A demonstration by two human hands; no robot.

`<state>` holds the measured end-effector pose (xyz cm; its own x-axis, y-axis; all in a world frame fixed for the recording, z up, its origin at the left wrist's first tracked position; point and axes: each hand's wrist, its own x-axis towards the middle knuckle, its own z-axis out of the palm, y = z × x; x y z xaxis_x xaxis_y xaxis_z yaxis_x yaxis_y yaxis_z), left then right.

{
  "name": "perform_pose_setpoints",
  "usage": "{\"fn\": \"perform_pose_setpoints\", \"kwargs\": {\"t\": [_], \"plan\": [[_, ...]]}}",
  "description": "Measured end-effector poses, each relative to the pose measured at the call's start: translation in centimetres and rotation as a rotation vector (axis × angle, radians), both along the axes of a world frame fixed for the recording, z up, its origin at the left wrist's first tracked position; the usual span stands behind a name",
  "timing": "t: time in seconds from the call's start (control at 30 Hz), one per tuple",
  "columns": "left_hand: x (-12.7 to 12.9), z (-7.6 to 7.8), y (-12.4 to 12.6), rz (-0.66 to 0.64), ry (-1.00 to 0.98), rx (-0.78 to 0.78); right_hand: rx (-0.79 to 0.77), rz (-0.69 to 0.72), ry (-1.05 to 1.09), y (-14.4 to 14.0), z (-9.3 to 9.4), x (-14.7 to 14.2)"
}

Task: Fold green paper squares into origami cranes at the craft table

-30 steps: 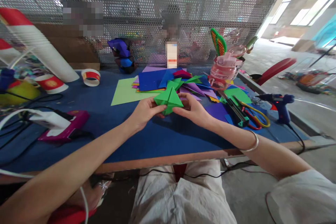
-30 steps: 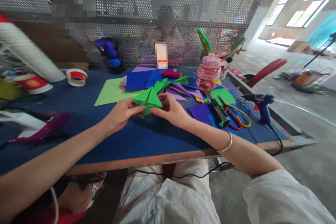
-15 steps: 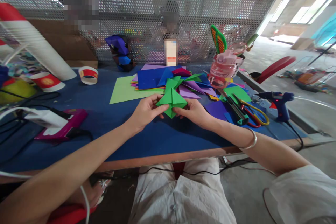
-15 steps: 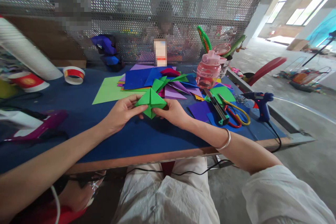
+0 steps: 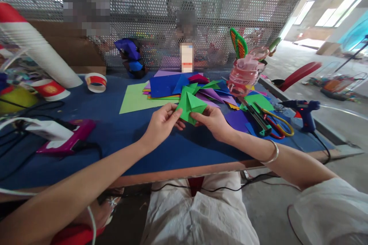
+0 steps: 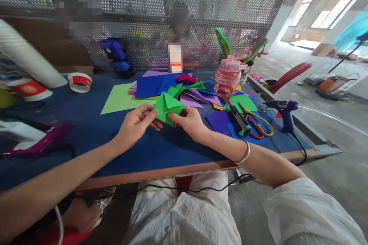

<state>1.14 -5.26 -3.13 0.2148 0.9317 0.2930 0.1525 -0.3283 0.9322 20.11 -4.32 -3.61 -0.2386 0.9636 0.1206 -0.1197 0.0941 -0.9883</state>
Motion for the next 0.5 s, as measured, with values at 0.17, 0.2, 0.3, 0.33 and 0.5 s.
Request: {"fn": "perform_pose_setpoints", "kwargs": {"t": [0.17, 0.2, 0.3, 0.33, 0.5], "plan": [[-0.9, 0.1, 0.4, 0.097, 0.254, 0.386, 0.137, 0.054, -0.17, 0.3, -0.8, 0.1], [-1.1, 0.3, 0.4, 0.092, 0.346, 0.5, 0.158, 0.062, -0.218, 0.3, -1.0, 0.2], [-1.5, 0.9, 0.3, 0.029, 0.543, 0.733, 0.241, 0.05, -0.378, 0.2, -1.2, 0.4], [-1.6, 1.0, 0.3, 0.023, 0.572, 0.773, 0.275, 0.038, -0.423, 0.1, -1.2, 0.5], [-1.8, 1.1, 0.3, 0.069, 0.624, 0.807, 0.405, 0.049, -0.542, -0.9, -0.6, 0.4]]}}
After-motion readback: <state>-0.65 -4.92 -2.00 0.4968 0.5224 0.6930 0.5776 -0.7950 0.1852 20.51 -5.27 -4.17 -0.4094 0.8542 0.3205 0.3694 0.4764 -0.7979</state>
